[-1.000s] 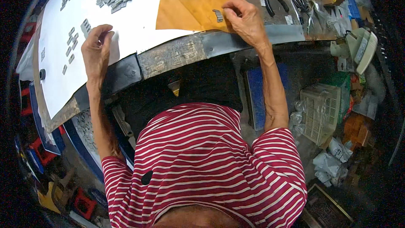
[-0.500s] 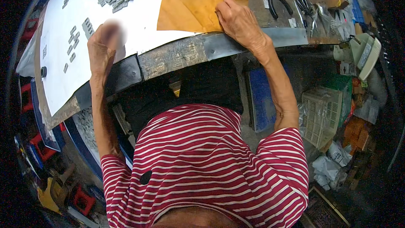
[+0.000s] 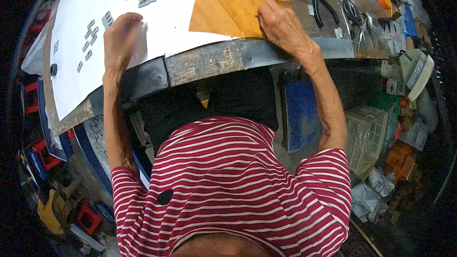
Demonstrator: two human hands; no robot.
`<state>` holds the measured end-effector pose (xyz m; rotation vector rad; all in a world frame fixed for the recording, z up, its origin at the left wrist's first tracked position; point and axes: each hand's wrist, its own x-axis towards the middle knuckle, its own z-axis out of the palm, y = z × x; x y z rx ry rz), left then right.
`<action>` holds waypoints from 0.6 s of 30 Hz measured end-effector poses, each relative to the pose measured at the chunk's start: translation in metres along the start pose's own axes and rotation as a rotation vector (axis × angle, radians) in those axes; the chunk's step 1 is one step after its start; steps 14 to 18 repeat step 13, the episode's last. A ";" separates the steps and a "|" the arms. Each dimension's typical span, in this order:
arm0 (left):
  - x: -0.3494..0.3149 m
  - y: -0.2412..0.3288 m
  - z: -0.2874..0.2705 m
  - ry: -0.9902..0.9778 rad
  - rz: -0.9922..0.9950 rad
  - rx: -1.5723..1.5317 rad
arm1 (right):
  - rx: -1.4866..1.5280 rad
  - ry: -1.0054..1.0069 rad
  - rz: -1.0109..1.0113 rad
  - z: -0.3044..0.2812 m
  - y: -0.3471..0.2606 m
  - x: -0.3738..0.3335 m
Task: Inspecting and sorting small rectangular metal pieces at a workshop bench, occasionally rubbing them on a finishing pad.
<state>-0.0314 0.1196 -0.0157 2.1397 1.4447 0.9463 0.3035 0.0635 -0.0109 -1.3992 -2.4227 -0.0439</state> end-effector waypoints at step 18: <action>0.016 -0.010 -0.003 0.063 0.036 0.071 | 0.010 -0.081 -0.028 -0.003 0.001 0.002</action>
